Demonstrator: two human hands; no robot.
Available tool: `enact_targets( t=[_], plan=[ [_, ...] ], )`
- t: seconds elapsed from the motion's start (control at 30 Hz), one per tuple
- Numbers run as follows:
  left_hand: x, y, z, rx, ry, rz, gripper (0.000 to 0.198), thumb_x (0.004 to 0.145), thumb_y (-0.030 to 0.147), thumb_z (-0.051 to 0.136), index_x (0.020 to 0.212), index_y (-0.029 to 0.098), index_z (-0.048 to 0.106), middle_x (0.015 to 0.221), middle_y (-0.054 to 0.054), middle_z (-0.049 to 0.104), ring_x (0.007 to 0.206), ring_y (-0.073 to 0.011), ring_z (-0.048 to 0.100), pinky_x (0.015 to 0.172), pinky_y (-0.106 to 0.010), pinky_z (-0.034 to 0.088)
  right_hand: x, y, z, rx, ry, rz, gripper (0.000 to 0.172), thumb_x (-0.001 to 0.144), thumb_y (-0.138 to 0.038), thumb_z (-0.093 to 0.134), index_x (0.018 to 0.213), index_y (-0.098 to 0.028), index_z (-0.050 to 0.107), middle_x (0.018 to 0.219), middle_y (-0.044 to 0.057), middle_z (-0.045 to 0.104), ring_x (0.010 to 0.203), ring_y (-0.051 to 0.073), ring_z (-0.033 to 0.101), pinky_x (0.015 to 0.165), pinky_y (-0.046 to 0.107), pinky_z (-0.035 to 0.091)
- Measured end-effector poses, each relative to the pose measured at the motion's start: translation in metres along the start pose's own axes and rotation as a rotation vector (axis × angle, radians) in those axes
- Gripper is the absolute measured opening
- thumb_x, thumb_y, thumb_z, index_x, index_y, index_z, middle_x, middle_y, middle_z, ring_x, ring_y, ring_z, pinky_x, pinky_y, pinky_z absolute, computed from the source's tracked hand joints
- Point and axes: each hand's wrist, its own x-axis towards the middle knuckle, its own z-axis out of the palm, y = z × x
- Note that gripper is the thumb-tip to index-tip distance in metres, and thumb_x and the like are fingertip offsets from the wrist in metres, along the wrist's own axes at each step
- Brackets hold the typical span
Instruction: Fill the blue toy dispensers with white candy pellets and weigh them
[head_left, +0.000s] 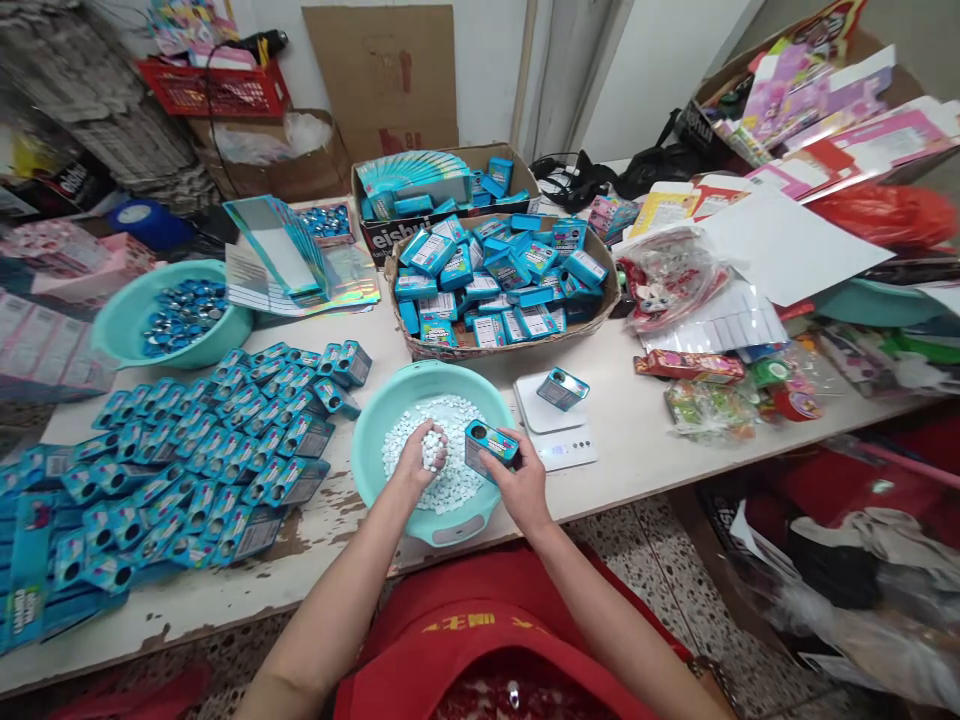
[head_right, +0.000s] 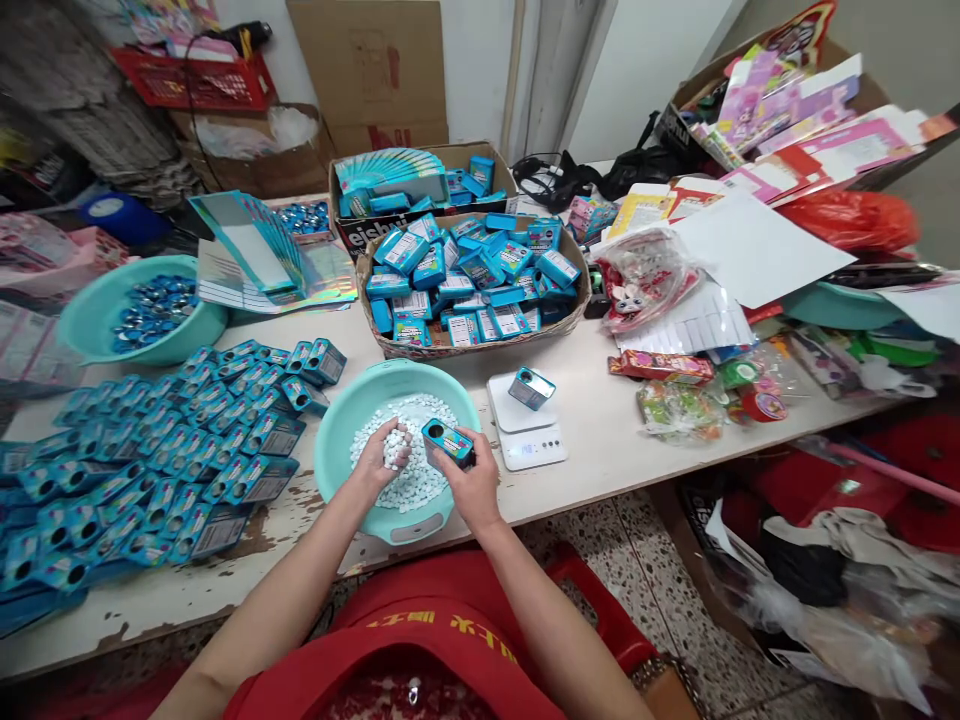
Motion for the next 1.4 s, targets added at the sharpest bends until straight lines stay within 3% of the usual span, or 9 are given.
enact_targets(
  t=[0.1,0.17,0.27,0.37,0.5,0.8,1.07,1.23,1.4],
  plan=[
    [-0.019,0.014,0.015,-0.116,-0.066,0.07,0.025,0.067,0.037,0.064,0.07,0.018,0.048,0.052,0.004,0.05,0.034,-0.005,0.039,0.03,-0.014,0.022,0.0,0.002,0.002,-0.127,-0.055,-0.128,0.033,0.073,-0.035,0.07,0.101,-0.02,0.061,0.096,0.006,0.062,0.091,0.022,0.059,0.084,0.037,0.048],
    [-0.031,0.021,0.028,-0.136,-0.079,0.218,0.029,0.066,0.04,0.067,0.07,0.018,0.048,0.053,0.004,0.051,0.038,-0.0065,0.045,0.034,-0.017,0.031,-0.001,0.004,0.007,-0.192,-0.116,-0.206,0.029,0.073,-0.032,0.07,0.099,-0.021,0.062,0.096,0.006,0.062,0.094,0.023,0.059,0.086,0.039,0.047],
    [-0.038,0.023,0.042,-0.128,-0.019,0.415,0.032,0.063,0.039,0.07,0.069,0.018,0.047,0.056,0.005,0.053,0.048,-0.0095,0.055,0.047,-0.021,0.044,-0.002,0.004,0.017,-0.251,-0.194,-0.254,0.028,0.072,-0.027,0.07,0.099,-0.021,0.063,0.096,0.006,0.063,0.096,0.024,0.058,0.087,0.041,0.046],
    [-0.038,0.021,0.048,-0.137,0.043,0.501,0.031,0.063,0.038,0.07,0.07,0.018,0.047,0.059,0.004,0.057,0.052,-0.0109,0.059,0.052,-0.023,0.046,-0.001,0.002,0.021,-0.304,-0.207,-0.267,0.028,0.072,-0.022,0.068,0.099,-0.022,0.063,0.096,0.006,0.063,0.096,0.024,0.058,0.087,0.041,0.046],
    [-0.036,0.019,0.048,-0.123,0.086,0.516,0.036,0.06,0.039,0.072,0.084,0.017,0.055,0.071,-0.001,0.066,0.054,-0.0131,0.062,0.053,-0.025,0.048,0.003,-0.001,0.02,-0.35,-0.217,-0.273,0.028,0.071,-0.02,0.067,0.098,-0.022,0.063,0.096,0.006,0.064,0.094,0.024,0.058,0.085,0.039,0.046],
    [-0.035,0.015,0.05,-0.044,0.149,0.555,0.037,0.064,0.048,0.07,0.067,0.015,0.055,0.062,0.0,0.061,0.048,-0.0115,0.059,0.046,-0.022,0.044,0.006,-0.006,0.018,-0.334,-0.263,-0.249,0.028,0.07,-0.028,0.073,0.096,-0.022,0.064,0.094,0.005,0.065,0.092,0.024,0.061,0.082,0.038,0.047],
    [-0.048,0.017,0.056,-0.013,0.075,0.571,0.027,0.066,0.04,0.069,0.072,0.016,0.058,0.079,-0.006,0.069,0.064,-0.0162,0.066,0.059,-0.028,0.051,0.007,-0.012,0.013,-0.223,-0.251,-0.242,0.029,0.071,-0.031,0.073,0.097,-0.023,0.064,0.094,0.004,0.064,0.092,0.023,0.061,0.083,0.037,0.048],
    [-0.047,0.014,0.063,0.02,0.092,0.677,0.024,0.069,0.037,0.068,0.065,0.017,0.055,0.052,0.004,0.053,0.05,-0.0093,0.055,0.057,-0.023,0.047,0.008,-0.017,0.011,-0.201,-0.244,-0.241,0.027,0.071,-0.03,0.073,0.097,-0.023,0.065,0.094,0.005,0.064,0.091,0.023,0.061,0.082,0.037,0.048],
    [-0.045,0.012,0.065,0.044,0.085,0.67,0.024,0.071,0.037,0.068,0.066,0.018,0.055,0.053,0.004,0.052,0.045,-0.0075,0.049,0.048,-0.021,0.04,0.008,-0.021,0.006,-0.207,-0.251,-0.244,0.03,0.071,-0.026,0.073,0.099,-0.023,0.064,0.095,0.005,0.064,0.092,0.023,0.06,0.083,0.037,0.048]
  ],
)
